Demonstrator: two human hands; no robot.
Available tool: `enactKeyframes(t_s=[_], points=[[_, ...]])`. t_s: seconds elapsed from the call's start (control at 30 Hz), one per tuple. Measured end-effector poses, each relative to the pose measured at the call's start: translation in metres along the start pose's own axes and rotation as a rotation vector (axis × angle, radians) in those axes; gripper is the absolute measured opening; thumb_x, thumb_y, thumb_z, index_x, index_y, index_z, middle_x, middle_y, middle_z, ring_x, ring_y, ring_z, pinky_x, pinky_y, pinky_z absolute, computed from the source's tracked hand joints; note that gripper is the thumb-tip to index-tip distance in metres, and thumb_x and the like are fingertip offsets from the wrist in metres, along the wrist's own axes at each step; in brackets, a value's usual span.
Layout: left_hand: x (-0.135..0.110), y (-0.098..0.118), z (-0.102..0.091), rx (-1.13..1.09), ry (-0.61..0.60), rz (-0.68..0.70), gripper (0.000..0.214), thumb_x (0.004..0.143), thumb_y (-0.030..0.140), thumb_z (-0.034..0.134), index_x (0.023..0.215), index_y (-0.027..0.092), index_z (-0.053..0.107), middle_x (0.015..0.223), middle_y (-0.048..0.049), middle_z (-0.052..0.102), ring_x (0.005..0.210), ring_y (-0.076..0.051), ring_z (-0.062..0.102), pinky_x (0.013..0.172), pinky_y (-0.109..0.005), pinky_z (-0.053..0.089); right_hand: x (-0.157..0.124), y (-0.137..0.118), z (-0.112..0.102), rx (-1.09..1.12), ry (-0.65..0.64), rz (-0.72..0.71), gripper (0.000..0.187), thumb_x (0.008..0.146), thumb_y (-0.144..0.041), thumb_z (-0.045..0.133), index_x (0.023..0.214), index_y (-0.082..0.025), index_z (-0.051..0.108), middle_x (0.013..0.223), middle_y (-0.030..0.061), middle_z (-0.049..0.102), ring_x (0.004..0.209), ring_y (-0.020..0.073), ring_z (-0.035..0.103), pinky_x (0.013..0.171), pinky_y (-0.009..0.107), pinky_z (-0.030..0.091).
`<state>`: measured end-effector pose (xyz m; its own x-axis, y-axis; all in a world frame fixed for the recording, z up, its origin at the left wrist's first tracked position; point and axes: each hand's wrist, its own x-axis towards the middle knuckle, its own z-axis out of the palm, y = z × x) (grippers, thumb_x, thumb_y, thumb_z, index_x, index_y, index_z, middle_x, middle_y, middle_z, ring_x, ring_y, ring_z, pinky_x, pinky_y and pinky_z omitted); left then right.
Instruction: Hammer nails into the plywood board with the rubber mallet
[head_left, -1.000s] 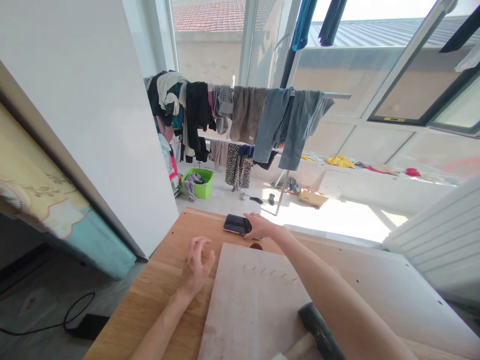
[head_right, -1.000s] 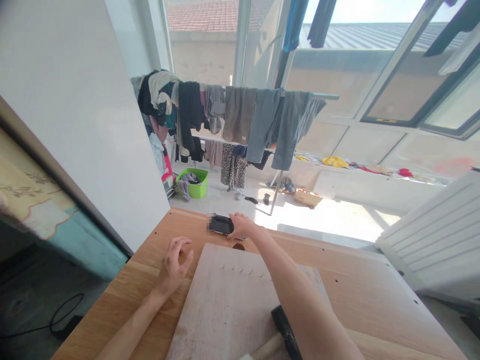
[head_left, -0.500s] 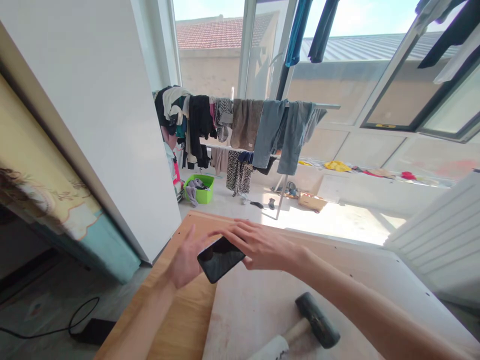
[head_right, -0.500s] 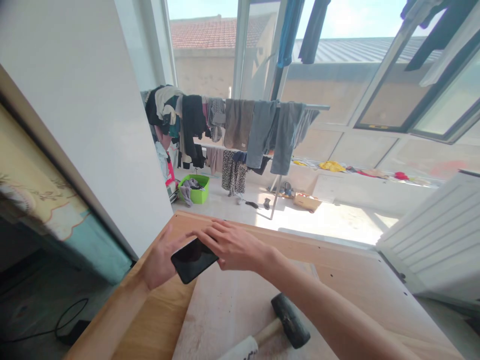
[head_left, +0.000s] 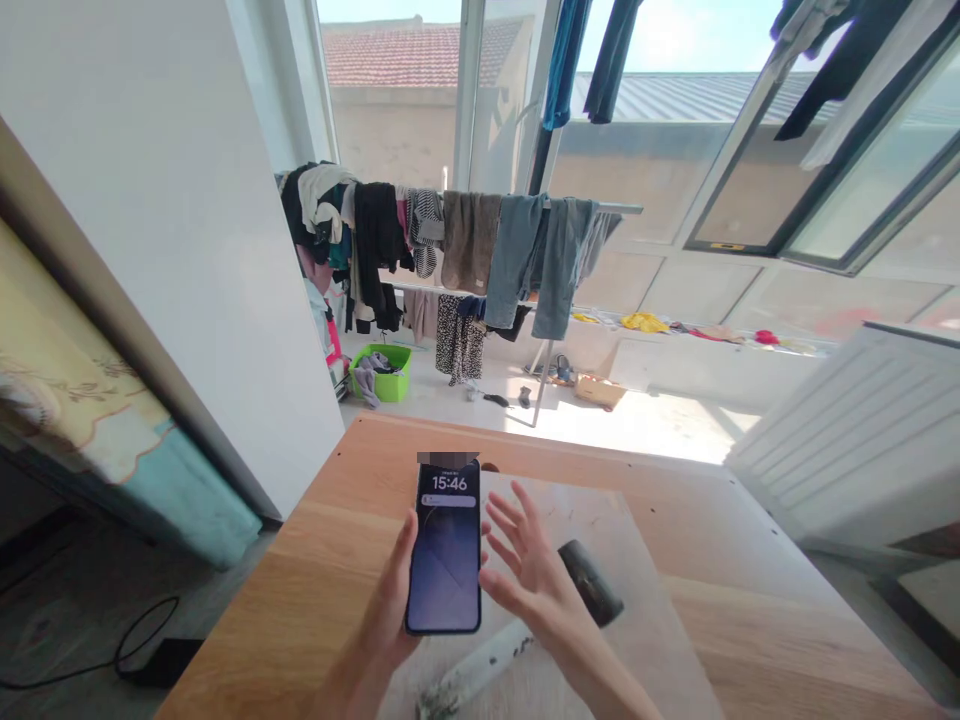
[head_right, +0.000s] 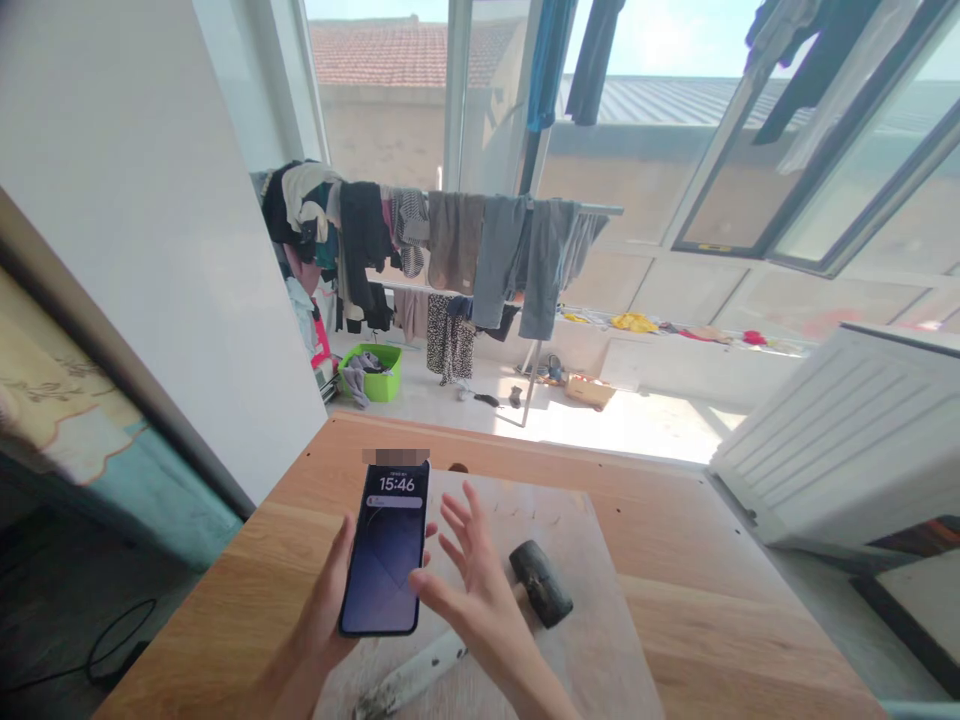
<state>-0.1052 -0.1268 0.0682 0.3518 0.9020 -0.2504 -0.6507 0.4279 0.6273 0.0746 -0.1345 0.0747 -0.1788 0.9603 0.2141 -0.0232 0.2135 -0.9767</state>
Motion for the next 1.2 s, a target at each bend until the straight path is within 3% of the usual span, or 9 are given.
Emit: enactKeyframes(t_s=[0.1, 0.2, 0.3, 0.43, 0.67, 0.97, 1.1, 1.2], points=[[0.002, -0.011, 0.016, 0.006, -0.055, 0.029, 0.078, 0.076, 0.074, 0.068, 0.125, 0.014, 0.068, 0.117, -0.0174, 0.074, 0.116, -0.039, 0.066, 0.102, -0.051, 0.051, -0.020, 0.009, 0.025, 0.237, 0.010, 0.075, 0.104, 0.079, -0.061, 0.074, 0.159, -0.035, 0.012, 0.155, 0.0149, 0.044, 0.141, 0.0318, 0.046, 0.112, 0.050, 0.042], [0.001, -0.018, 0.026, 0.009, -0.119, 0.083, 0.077, 0.075, 0.071, 0.071, 0.127, 0.015, 0.066, 0.119, -0.0174, 0.073, 0.119, -0.040, 0.064, 0.104, -0.053, 0.049, -0.028, -0.006, 0.033, 0.353, 0.023, 0.070, 0.103, 0.080, -0.054, 0.077, 0.159, -0.037, 0.013, 0.155, 0.0120, 0.046, 0.140, 0.0308, 0.047, 0.110, 0.047, 0.045], [-0.001, -0.021, 0.031, 0.023, -0.122, 0.123, 0.076, 0.073, 0.069, 0.075, 0.129, 0.017, 0.064, 0.121, -0.0166, 0.072, 0.121, -0.041, 0.062, 0.104, -0.054, 0.049, -0.031, -0.017, 0.028, 0.331, 0.039, 0.060, 0.094, 0.084, -0.051, 0.075, 0.158, -0.035, 0.019, 0.156, 0.0113, 0.045, 0.141, 0.0304, 0.046, 0.111, 0.046, 0.044], [-0.003, -0.023, 0.034, 0.036, -0.125, 0.125, 0.084, 0.072, 0.068, 0.076, 0.139, 0.022, 0.056, 0.127, -0.0158, 0.069, 0.124, -0.041, 0.060, 0.103, -0.054, 0.049, -0.036, -0.014, 0.022, 0.284, 0.083, 0.045, 0.090, 0.087, -0.051, 0.071, 0.158, -0.034, 0.018, 0.152, 0.0121, 0.048, 0.137, 0.0295, 0.051, 0.108, 0.044, 0.048], [-0.004, -0.028, 0.032, 0.018, -0.195, 0.139, 0.083, 0.076, 0.066, 0.074, 0.143, 0.023, 0.052, 0.127, -0.0163, 0.068, 0.118, -0.040, 0.064, 0.099, -0.054, 0.051, -0.042, -0.016, 0.019, 0.397, 0.071, 0.006, 0.083, 0.086, -0.040, 0.075, 0.154, -0.040, 0.028, 0.150, 0.0077, 0.051, 0.134, 0.0266, 0.053, 0.107, 0.040, 0.048], [-0.006, -0.029, 0.038, -0.016, -0.241, 0.198, 0.071, 0.083, 0.063, 0.068, 0.138, 0.019, 0.057, 0.110, -0.0159, 0.075, 0.110, -0.037, 0.068, 0.097, -0.053, 0.052, -0.056, -0.015, 0.011, 0.337, 0.039, -0.004, 0.085, 0.088, -0.036, 0.074, 0.156, -0.045, 0.023, 0.161, 0.0048, 0.038, 0.146, 0.0271, 0.037, 0.115, 0.043, 0.038], [-0.008, -0.029, 0.040, -0.006, -0.226, 0.179, 0.067, 0.083, 0.062, 0.069, 0.132, 0.017, 0.062, 0.115, -0.0175, 0.074, 0.114, -0.039, 0.066, 0.099, -0.052, 0.052, -0.060, -0.013, 0.011, 0.274, 0.038, -0.021, 0.084, 0.090, -0.034, 0.071, 0.156, -0.047, 0.020, 0.163, 0.0021, 0.035, 0.149, 0.0250, 0.032, 0.115, 0.042, 0.038], [-0.007, -0.030, 0.041, -0.003, -0.197, 0.181, 0.070, 0.082, 0.061, 0.071, 0.135, 0.018, 0.059, 0.120, -0.0174, 0.072, 0.114, -0.038, 0.066, 0.098, -0.051, 0.052, -0.060, -0.011, 0.010, 0.261, 0.064, -0.006, 0.081, 0.091, -0.036, 0.070, 0.156, -0.044, 0.021, 0.161, 0.0053, 0.038, 0.147, 0.0269, 0.035, 0.114, 0.045, 0.040]])
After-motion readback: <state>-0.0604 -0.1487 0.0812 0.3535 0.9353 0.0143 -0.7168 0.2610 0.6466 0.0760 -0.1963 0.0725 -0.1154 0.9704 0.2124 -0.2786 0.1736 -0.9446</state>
